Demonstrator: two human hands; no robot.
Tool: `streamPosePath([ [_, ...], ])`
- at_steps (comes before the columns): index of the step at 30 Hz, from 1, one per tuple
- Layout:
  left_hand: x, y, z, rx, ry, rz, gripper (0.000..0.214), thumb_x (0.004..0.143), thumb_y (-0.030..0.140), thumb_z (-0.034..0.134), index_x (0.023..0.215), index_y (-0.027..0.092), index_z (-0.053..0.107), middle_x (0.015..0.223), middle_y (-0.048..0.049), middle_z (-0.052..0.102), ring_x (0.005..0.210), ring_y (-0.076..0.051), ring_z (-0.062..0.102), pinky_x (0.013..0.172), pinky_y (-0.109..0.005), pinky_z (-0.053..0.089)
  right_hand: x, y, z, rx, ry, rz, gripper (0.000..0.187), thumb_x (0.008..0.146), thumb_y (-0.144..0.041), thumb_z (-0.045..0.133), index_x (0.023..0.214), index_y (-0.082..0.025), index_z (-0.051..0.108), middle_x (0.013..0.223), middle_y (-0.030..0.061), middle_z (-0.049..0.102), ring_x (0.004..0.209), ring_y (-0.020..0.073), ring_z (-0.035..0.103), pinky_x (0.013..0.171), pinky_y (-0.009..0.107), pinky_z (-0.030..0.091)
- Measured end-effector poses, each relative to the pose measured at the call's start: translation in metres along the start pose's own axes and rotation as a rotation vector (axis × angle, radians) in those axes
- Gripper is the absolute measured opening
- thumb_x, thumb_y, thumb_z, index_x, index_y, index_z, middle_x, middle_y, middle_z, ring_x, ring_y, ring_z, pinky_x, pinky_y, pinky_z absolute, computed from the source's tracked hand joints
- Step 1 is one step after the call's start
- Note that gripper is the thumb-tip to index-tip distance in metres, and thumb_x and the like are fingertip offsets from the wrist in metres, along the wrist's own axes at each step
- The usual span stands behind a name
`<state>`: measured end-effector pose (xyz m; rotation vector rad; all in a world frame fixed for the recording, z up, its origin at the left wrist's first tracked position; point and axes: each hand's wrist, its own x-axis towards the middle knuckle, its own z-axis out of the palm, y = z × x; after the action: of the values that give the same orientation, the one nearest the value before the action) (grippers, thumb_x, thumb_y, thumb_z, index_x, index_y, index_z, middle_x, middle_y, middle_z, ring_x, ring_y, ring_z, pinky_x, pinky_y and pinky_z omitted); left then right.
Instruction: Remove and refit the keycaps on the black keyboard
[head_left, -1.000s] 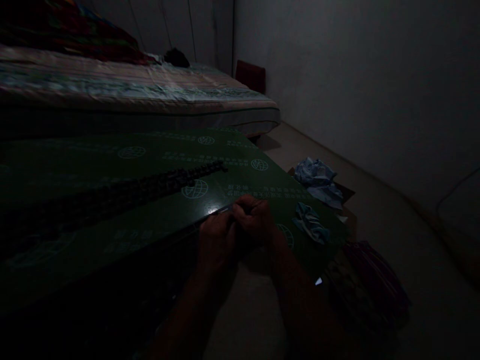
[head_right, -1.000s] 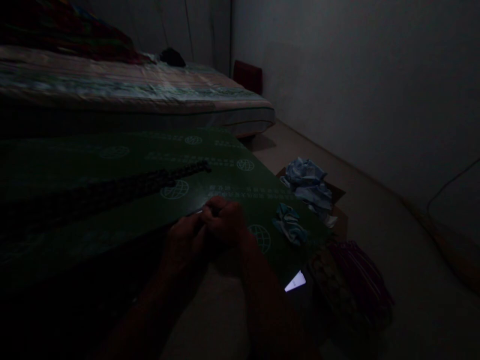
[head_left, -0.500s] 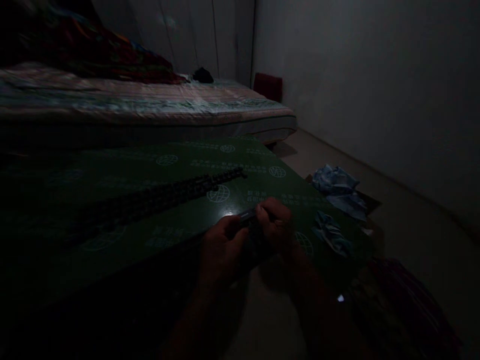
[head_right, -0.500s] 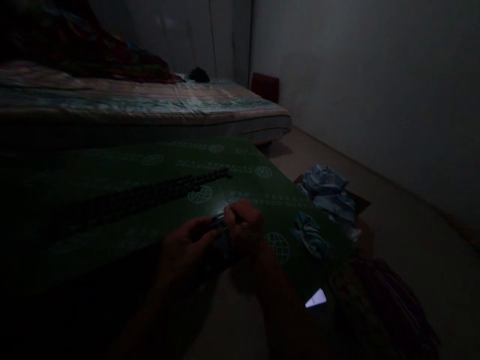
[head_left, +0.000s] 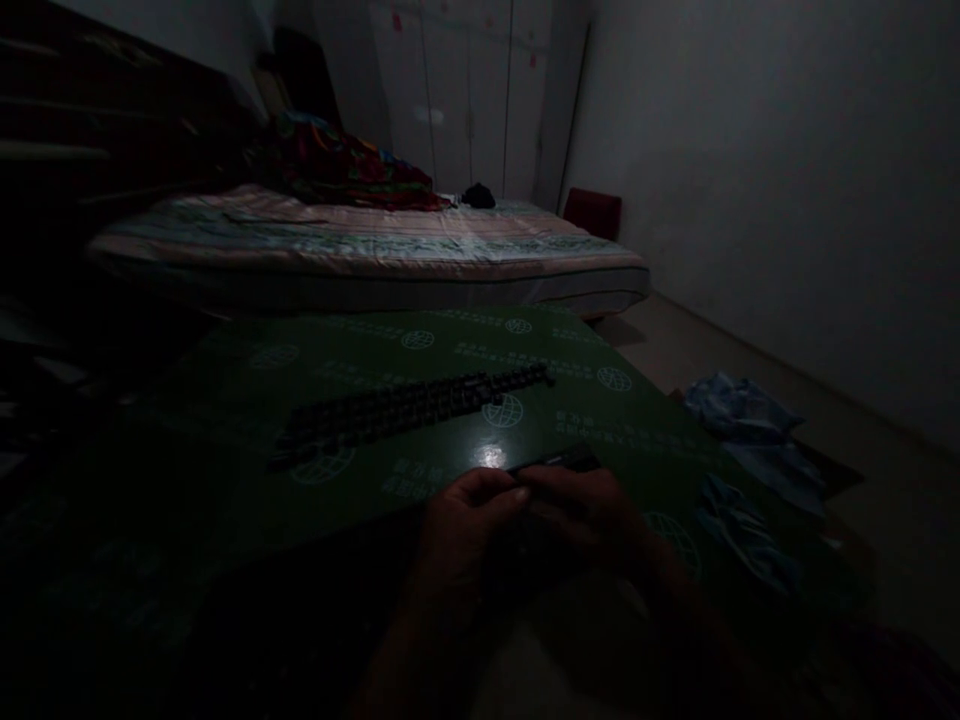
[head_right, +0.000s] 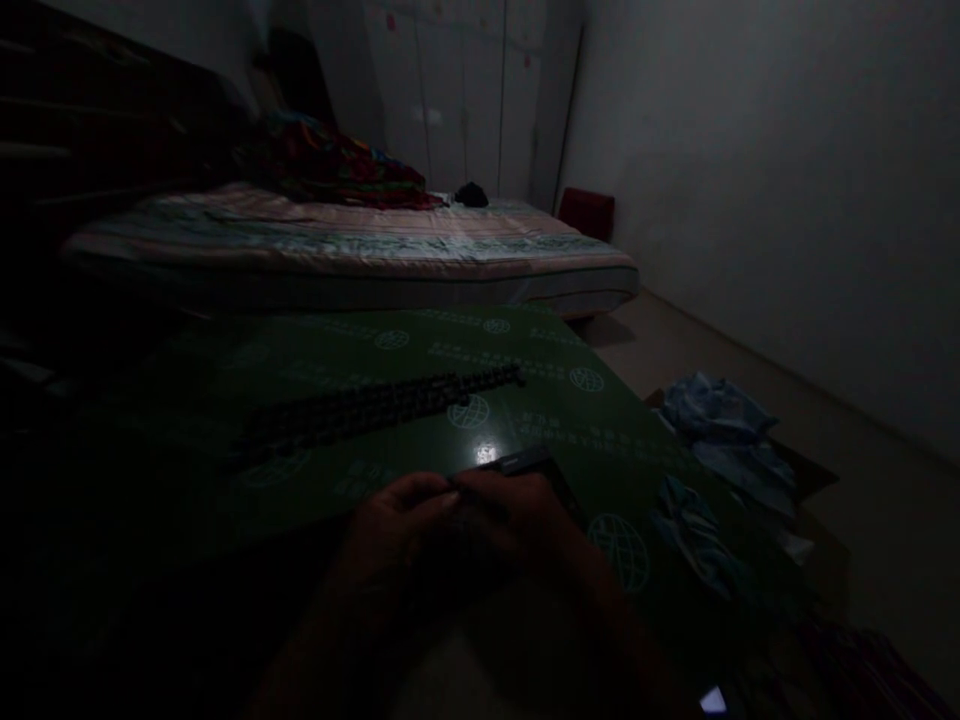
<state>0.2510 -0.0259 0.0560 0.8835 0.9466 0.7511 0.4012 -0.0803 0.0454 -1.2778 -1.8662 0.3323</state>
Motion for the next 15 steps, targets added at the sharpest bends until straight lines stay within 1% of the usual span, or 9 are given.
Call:
streamPosePath([
  [4, 0.002, -0.003, -0.007, -0.013, -0.036, 0.003, 0.023, 0.054, 0.02, 0.074, 0.072, 0.015, 0.061, 0.064, 0.0018, 0.066, 0.058, -0.012, 0.062, 0.056, -0.021, 0.047, 0.009, -0.005, -0.001, -0.029, -0.124, 0.05, 0.019, 0.085, -0.025, 0.05, 0.093, -0.019, 0.065, 0.076, 0.0021, 0.068, 0.062, 0.0112, 0.06, 0.056, 0.019, 0.041],
  [7, 0.004, -0.003, -0.012, -0.004, -0.071, 0.006, 0.023, 0.055, 0.022, 0.074, 0.073, 0.015, 0.061, 0.065, 0.0011, 0.066, 0.059, -0.013, 0.062, 0.057, -0.022, 0.047, 0.019, -0.008, -0.005, -0.013, -0.188, 0.091, 0.016, 0.082, -0.024, 0.052, 0.089, -0.019, 0.066, 0.076, 0.0018, 0.068, 0.063, 0.0116, 0.06, 0.056, 0.019, 0.042],
  [9, 0.004, -0.001, -0.013, 0.032, -0.075, 0.022, 0.028, 0.058, 0.025, 0.073, 0.081, 0.015, 0.061, 0.072, -0.0013, 0.068, 0.063, -0.015, 0.064, 0.059, -0.024, 0.049, 0.029, -0.004, -0.009, 0.03, -0.22, 0.133, 0.015, 0.08, -0.023, 0.054, 0.09, -0.02, 0.066, 0.077, 0.0008, 0.068, 0.063, 0.0112, 0.06, 0.056, 0.019, 0.042],
  [10, 0.002, 0.0, -0.014, 0.074, -0.055, 0.045, 0.031, 0.059, 0.027, 0.072, 0.086, 0.015, 0.061, 0.076, -0.0027, 0.069, 0.066, -0.016, 0.065, 0.061, -0.026, 0.05, 0.036, 0.002, -0.011, 0.046, -0.228, 0.159, 0.015, 0.079, -0.022, 0.056, 0.089, -0.02, 0.066, 0.075, 0.0, 0.067, 0.062, 0.0108, 0.059, 0.055, 0.018, 0.042],
  [12, -0.003, 0.001, -0.016, 0.216, 0.028, 0.124, 0.031, 0.064, 0.03, 0.069, 0.09, 0.016, 0.061, 0.082, -0.0045, 0.07, 0.074, -0.019, 0.065, 0.066, -0.028, 0.051, 0.052, 0.023, -0.014, 0.026, -0.214, 0.221, 0.013, 0.075, -0.023, 0.059, 0.086, -0.019, 0.066, 0.07, -0.0011, 0.065, 0.058, 0.0102, 0.057, 0.052, 0.018, 0.04],
  [14, -0.012, -0.003, -0.021, 0.431, 0.096, 0.225, 0.022, 0.068, 0.031, 0.065, 0.085, 0.018, 0.063, 0.082, -0.0042, 0.07, 0.078, -0.02, 0.065, 0.069, -0.029, 0.052, 0.07, 0.054, -0.013, -0.051, -0.176, 0.303, 0.014, 0.072, -0.021, 0.061, 0.084, -0.017, 0.066, 0.063, -0.0023, 0.062, 0.052, 0.0091, 0.054, 0.05, 0.018, 0.038],
  [15, -0.017, -0.006, -0.025, 0.541, 0.1, 0.271, 0.018, 0.071, 0.032, 0.062, 0.084, 0.02, 0.064, 0.082, -0.0037, 0.069, 0.077, -0.02, 0.065, 0.069, -0.029, 0.052, 0.079, 0.071, -0.011, -0.101, -0.162, 0.36, 0.014, 0.073, -0.02, 0.06, 0.084, -0.016, 0.067, 0.059, -0.0031, 0.06, 0.048, 0.0086, 0.052, 0.048, 0.018, 0.037],
])
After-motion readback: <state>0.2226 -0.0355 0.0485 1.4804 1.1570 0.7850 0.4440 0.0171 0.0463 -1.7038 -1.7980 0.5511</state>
